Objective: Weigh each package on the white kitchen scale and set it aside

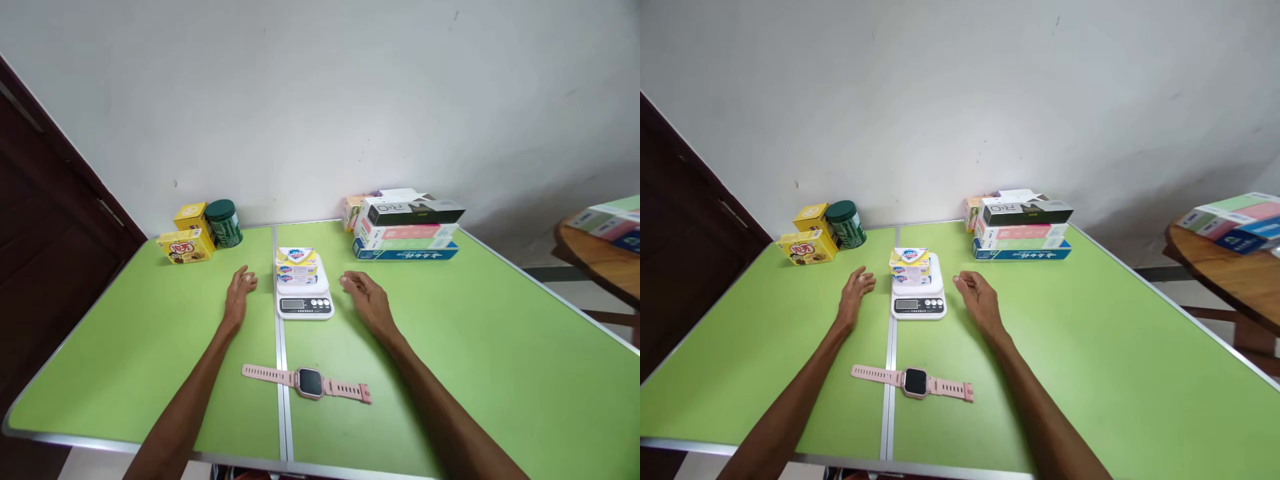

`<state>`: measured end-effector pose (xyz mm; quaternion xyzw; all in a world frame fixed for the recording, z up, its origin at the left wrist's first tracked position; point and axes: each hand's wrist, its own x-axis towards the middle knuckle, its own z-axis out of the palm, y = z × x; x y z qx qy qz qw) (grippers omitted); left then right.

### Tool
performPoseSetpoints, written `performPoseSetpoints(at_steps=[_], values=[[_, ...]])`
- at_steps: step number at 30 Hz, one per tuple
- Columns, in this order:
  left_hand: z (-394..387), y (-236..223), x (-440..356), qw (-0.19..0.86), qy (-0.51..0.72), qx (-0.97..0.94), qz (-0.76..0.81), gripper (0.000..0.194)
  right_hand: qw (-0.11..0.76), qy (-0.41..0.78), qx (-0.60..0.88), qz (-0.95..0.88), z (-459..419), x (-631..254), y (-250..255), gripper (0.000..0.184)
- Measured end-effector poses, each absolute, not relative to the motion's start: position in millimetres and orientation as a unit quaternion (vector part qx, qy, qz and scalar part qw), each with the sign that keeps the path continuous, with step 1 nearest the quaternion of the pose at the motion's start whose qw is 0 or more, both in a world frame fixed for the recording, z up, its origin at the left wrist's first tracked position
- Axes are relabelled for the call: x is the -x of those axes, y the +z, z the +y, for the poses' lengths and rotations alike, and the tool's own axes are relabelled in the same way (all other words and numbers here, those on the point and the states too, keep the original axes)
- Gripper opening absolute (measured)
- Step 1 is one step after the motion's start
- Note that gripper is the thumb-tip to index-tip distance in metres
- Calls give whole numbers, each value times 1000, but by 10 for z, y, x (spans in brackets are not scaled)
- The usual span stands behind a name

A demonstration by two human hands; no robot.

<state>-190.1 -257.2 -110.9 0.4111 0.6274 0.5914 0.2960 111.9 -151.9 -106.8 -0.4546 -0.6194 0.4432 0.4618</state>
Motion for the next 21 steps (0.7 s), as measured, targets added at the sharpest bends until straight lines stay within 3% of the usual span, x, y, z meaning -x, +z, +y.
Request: performPoseSetpoints(at_steps=[9, 17, 21], values=[[-2684, -952, 1681, 286, 557, -442, 642, 73, 470, 436, 443, -626, -1693, -1064, -946, 55], [-2416, -519, 1121, 333, 527, -486, 612, 82, 429, 498, 402, -638, -1983, -530, -639, 93], [-2332, -467, 1015, 342, 552, -490, 582, 77, 459, 466, 394, -646, -1984, -329, -734, 91]])
